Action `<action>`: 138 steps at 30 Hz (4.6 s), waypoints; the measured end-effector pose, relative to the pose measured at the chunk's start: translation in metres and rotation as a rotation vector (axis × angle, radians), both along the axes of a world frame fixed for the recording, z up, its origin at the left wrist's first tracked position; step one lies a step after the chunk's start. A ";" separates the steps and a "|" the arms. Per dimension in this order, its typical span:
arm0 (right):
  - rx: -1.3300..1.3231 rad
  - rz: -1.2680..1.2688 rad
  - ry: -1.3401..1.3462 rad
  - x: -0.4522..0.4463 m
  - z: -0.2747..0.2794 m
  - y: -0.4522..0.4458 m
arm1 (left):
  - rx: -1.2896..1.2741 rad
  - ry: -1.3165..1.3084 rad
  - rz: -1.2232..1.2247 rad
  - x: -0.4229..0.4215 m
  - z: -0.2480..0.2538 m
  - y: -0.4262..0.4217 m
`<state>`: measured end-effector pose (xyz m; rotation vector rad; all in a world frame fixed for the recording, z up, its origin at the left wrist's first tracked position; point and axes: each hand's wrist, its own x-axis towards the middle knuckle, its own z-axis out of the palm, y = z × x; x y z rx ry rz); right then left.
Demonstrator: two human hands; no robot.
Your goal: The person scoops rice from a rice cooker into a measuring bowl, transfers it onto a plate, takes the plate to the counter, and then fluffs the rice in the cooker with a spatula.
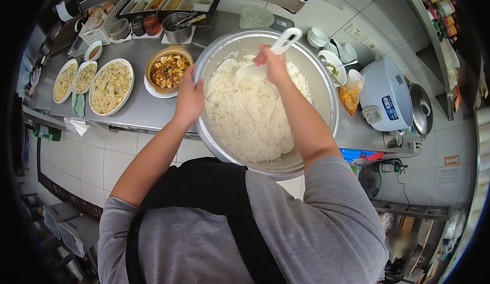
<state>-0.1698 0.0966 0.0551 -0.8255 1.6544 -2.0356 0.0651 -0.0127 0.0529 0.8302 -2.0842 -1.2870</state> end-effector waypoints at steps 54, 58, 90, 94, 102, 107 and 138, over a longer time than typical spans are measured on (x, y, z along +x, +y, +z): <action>0.756 0.047 0.332 0.125 0.081 0.048 | 0.024 0.144 0.005 -0.008 -0.009 -0.007; 0.480 -0.212 0.278 0.134 0.076 0.010 | 0.077 0.190 -0.005 -0.009 -0.014 -0.008; 0.452 -0.206 0.568 0.086 0.091 -0.025 | 0.040 0.157 0.002 -0.005 -0.006 -0.007; 0.501 -0.270 0.649 0.078 -0.006 -0.021 | 0.016 0.168 0.016 -0.009 -0.007 -0.010; 0.584 -0.211 0.583 0.076 0.062 -0.015 | 0.034 0.144 0.010 -0.008 -0.009 -0.007; 0.806 -0.110 0.492 0.076 -0.003 -0.001 | 0.025 0.136 0.000 -0.007 -0.009 -0.008; 0.174 -0.710 0.305 0.039 0.006 -0.030 | 0.029 0.173 -0.023 -0.011 -0.014 -0.009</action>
